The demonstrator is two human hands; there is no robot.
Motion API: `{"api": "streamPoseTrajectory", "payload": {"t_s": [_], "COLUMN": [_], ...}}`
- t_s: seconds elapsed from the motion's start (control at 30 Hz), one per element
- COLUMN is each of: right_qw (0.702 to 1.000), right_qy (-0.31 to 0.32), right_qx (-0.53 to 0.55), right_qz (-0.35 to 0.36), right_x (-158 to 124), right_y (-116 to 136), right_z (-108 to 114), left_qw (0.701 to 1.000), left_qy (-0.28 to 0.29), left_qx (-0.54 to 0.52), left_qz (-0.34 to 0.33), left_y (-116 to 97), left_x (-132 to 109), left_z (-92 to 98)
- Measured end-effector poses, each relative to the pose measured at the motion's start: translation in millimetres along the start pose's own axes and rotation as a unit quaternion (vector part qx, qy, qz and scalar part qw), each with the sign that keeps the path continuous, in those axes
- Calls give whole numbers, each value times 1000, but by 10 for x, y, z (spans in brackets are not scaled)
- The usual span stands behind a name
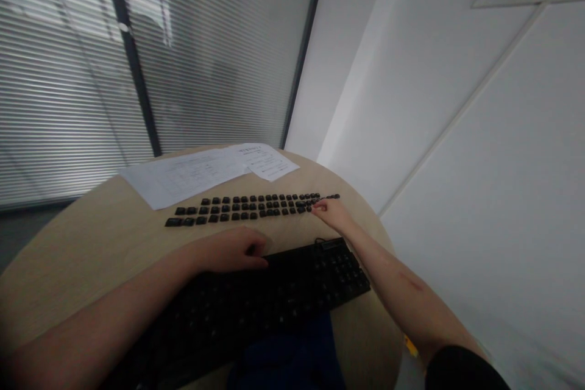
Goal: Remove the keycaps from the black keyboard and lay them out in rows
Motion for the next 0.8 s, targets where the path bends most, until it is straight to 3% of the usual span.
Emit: {"api": "streamPoseTrajectory", "payload": {"t_s": [0.17,0.2,0.23,0.3,0.4,0.53,0.7,0.8], "right_qw": [994,990,968,919,891,876,878,885], "right_qy": [-66,-73,-86,-63,19,51,102,101], "right_qx": [83,122,232,383,452,480,464,451], "right_qz": [7,16,44,74,19,12,51,59], "right_x": [-485,-632,-788,-1070,-1374,-1537,-1540,-1524], "right_y": [120,150,174,244,324,397,469,494], "right_z": [486,543,580,516,211,-34,-73,-88], "left_qw": [1000,1000,1000,1000,1000,1000,999,999], "left_qy": [10,13,16,17,15,19,18,17], "left_qx": [-2,-1,0,-2,-8,-11,-20,-21], "left_qz": [0,1,2,-1,-5,-14,-22,-24], "left_y": [-22,-34,-44,-55,-38,10,43,25], "left_x": [0,-2,-4,-1,16,41,44,28], "left_z": [2,7,12,20,16,-10,-7,8]}}
Point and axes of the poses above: each hand's wrist, its own x-axis towards the middle knuckle, its own z-axis out of the back of the hand, y = z × x, the point moved 6 cm from there along x, towards the middle knuckle, and after that the axes turned 15 degrees about y, right-handed, at the moved point
